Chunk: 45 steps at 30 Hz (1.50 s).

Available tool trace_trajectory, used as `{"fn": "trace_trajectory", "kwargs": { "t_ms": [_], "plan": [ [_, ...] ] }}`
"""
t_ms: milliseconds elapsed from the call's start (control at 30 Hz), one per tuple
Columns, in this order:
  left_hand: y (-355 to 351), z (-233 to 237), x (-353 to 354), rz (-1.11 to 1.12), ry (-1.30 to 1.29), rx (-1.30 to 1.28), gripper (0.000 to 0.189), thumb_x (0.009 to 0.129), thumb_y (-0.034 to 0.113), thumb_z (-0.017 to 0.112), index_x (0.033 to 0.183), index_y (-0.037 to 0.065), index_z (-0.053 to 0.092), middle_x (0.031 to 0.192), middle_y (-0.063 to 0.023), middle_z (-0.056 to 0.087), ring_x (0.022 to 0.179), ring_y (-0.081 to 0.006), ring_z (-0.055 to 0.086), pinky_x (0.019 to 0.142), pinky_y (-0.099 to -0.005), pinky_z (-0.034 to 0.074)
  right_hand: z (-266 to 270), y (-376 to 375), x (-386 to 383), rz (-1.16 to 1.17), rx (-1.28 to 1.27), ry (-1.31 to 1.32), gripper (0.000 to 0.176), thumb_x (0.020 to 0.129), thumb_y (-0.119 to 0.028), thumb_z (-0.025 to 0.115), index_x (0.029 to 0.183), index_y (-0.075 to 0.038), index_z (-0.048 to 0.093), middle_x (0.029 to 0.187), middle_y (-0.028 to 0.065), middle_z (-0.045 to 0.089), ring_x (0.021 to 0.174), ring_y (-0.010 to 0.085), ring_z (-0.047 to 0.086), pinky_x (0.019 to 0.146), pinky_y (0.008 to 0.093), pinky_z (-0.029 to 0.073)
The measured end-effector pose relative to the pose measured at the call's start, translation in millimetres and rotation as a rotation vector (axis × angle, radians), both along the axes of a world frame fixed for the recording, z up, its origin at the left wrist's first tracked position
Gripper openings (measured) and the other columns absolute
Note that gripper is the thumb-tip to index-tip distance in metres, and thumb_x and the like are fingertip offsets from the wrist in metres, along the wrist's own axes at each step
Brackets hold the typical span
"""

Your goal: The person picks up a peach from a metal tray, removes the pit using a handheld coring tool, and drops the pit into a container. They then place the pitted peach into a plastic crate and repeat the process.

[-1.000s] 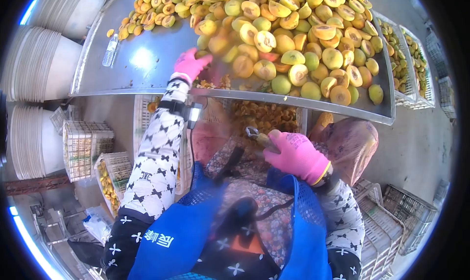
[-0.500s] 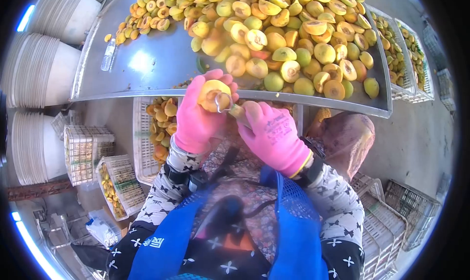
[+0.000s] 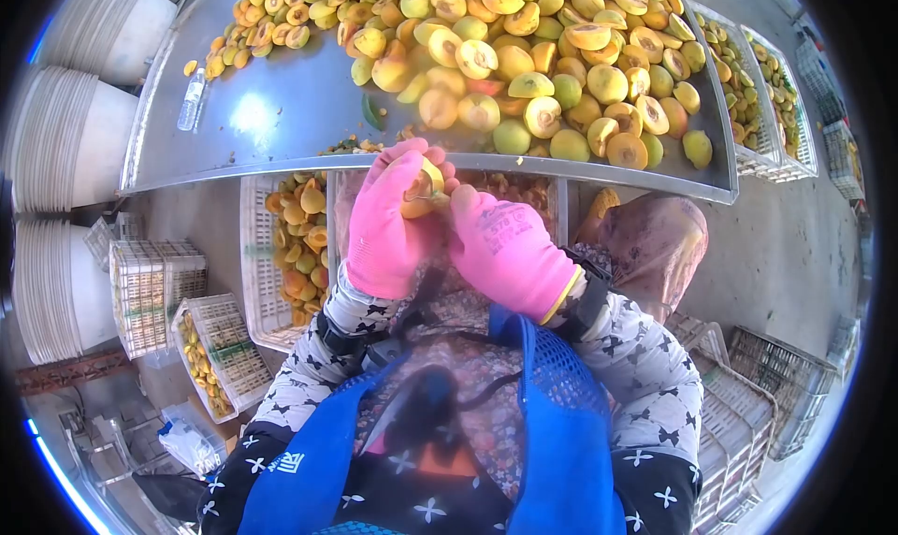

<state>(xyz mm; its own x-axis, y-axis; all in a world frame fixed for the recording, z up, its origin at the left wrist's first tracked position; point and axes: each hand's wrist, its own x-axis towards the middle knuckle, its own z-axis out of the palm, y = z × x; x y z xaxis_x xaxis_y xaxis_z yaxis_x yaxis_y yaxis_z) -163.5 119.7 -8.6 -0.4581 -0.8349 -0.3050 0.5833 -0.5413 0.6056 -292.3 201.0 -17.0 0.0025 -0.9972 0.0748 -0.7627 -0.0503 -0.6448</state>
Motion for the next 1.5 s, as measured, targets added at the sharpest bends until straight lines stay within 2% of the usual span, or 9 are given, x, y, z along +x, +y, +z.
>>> {"fn": "trace_trajectory", "kwargs": {
  "t_ms": [167,300,467,600,700,1000,1100,1300,1500],
  "plan": [
    [0,-4,5,-0.052,-0.028,-0.050,0.022,0.094,0.009,0.062,0.114,0.004,0.058,0.103,-0.0113,0.063,0.096,-0.0239,0.062,0.087,-0.0390,0.052,-6,3,-10,0.011,-0.190,0.478,0.018,0.086,-0.023,0.060,0.096,-0.010,0.052,0.084,0.0077,0.059,0.067,0.0247,0.064,0.062,0.0416,0.047],
    [0,-1,2,-0.036,-0.095,-0.118,0.022,0.094,0.011,0.063,0.115,0.004,0.058,0.103,-0.0106,0.064,0.095,-0.0231,0.063,0.087,-0.0382,0.053,-11,-2,-14,-0.005,-0.199,0.494,0.019,0.087,-0.024,0.060,0.097,-0.011,0.051,0.081,0.0069,0.058,0.068,0.0241,0.063,0.064,0.0406,0.046],
    [-1,-13,4,-0.020,-0.196,-0.098,0.023,0.096,0.018,0.062,0.115,0.004,0.059,0.105,-0.0115,0.065,0.098,-0.0239,0.063,0.084,-0.0384,0.054,-16,7,10,-0.026,0.063,-0.286,0.034,0.086,-0.022,0.066,0.108,-0.001,0.050,0.082,0.0242,0.065,0.076,0.0436,0.065,0.063,0.0519,0.051],
    [-11,19,10,-0.166,-0.123,0.025,0.036,0.102,0.037,0.051,0.111,0.003,0.060,0.104,-0.0132,0.066,0.097,-0.0255,0.064,0.082,-0.0397,0.055,-4,6,3,0.008,0.074,-0.415,0.050,0.082,-0.013,0.069,0.127,0.001,0.051,0.082,0.0221,0.065,0.079,0.0421,0.065,0.065,0.0464,0.050],
    [-3,1,1,0.024,-0.356,-0.334,0.044,0.104,0.039,0.047,0.107,-0.002,0.061,0.099,-0.0159,0.068,0.083,-0.0247,0.067,0.072,-0.0327,0.056,-5,7,15,-0.031,-0.004,-0.393,0.043,0.083,-0.013,0.070,0.120,0.001,0.054,0.081,0.0228,0.064,0.078,0.0423,0.065,0.064,0.0469,0.050],
    [-10,6,3,-0.117,-0.382,-0.118,0.048,0.104,0.040,0.048,0.091,-0.003,0.066,0.083,-0.0145,0.068,0.071,-0.0221,0.067,0.066,-0.0317,0.057,-25,13,18,0.013,-0.051,-0.354,0.028,0.084,-0.015,0.070,0.102,0.002,0.055,0.076,0.0255,0.062,0.073,0.0451,0.063,0.059,0.0485,0.048],
    [-3,3,-2,-0.039,-0.422,-0.236,0.048,0.104,0.040,0.048,0.092,-0.003,0.066,0.083,-0.0144,0.068,0.071,-0.0221,0.068,0.067,-0.0311,0.057,-26,11,19,0.013,-0.044,-0.439,0.026,0.085,-0.014,0.069,0.101,0.001,0.055,0.069,0.0188,0.062,0.060,0.0372,0.063,0.053,0.0415,0.047],
    [-6,19,-4,-0.177,-0.321,-0.217,0.056,0.104,0.045,0.043,0.088,-0.003,0.065,0.081,-0.0148,0.068,0.068,-0.0217,0.065,0.062,-0.0307,0.055,18,10,11,0.063,0.743,-1.492,0.011,0.082,-0.008,0.065,0.089,-0.001,0.059,0.060,0.0010,0.054,0.048,0.0094,0.051,0.045,0.0237,0.037],
    [-25,19,24,-0.567,-0.378,-0.590,0.050,0.105,0.035,0.044,0.087,-0.005,0.068,0.081,-0.0151,0.069,0.071,-0.0209,0.065,0.068,-0.0301,0.052,-1,9,-8,0.407,0.857,-1.444,0.011,0.088,-0.014,0.065,0.091,-0.005,0.060,0.063,0.0000,0.055,0.048,0.0092,0.050,0.045,0.0230,0.037]
  ]
}}
